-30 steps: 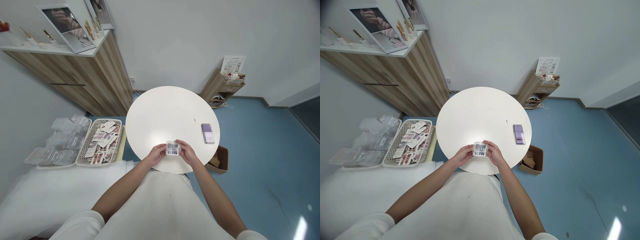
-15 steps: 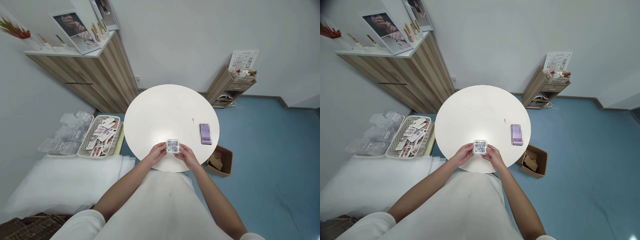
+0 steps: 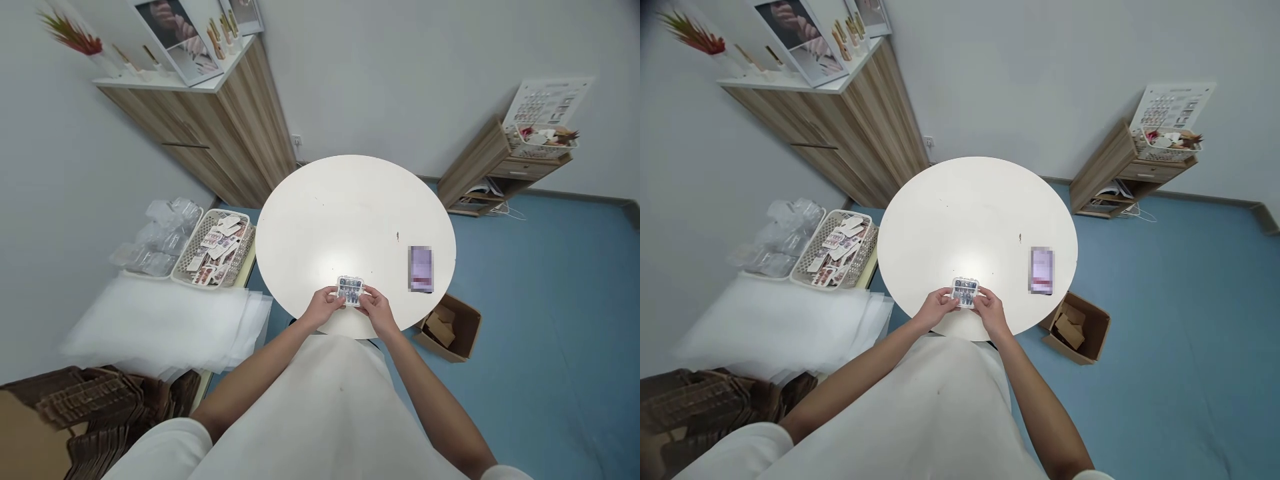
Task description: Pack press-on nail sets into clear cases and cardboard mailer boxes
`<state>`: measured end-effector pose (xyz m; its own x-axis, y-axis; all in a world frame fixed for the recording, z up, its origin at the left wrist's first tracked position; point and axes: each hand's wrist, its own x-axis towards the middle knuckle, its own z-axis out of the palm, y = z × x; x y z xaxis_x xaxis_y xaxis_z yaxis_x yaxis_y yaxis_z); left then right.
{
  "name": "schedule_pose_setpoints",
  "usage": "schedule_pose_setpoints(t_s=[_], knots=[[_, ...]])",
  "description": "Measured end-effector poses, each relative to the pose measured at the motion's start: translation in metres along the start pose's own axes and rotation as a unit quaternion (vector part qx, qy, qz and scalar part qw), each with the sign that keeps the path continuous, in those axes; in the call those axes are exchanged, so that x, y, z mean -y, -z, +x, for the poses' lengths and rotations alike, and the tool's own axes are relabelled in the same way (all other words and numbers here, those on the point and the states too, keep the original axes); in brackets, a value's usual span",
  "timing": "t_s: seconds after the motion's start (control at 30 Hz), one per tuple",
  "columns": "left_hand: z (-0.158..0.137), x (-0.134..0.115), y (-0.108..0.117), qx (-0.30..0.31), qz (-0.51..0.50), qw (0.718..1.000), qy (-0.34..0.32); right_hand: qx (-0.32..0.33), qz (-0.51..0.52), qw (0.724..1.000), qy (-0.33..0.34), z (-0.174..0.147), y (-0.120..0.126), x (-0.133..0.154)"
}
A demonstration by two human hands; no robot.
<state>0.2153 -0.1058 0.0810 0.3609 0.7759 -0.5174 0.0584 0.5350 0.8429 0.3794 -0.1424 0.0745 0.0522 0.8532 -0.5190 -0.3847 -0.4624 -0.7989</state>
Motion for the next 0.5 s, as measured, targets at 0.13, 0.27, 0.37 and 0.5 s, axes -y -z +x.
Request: schedule_pose_setpoints(t_s=[0.13,0.27,0.37,0.5], knots=[[0.004,0.005,0.006,-0.018,0.011,1.000,-0.016,-0.008,-0.018,1.000,0.013,0.008,-0.009,-0.004],[0.011,0.014,0.020,-0.066,-0.009,0.997,-0.036,-0.025,-0.034,0.999,0.021,0.018,-0.027,-0.007],[0.015,0.018,0.037,-0.092,0.015,0.994,-0.057,-0.040,-0.050,0.998,0.026,0.031,-0.046,-0.011],[0.018,0.016,0.067,-0.137,0.040,0.989,-0.048,-0.041,-0.097,0.994,0.020,0.055,-0.081,-0.019]])
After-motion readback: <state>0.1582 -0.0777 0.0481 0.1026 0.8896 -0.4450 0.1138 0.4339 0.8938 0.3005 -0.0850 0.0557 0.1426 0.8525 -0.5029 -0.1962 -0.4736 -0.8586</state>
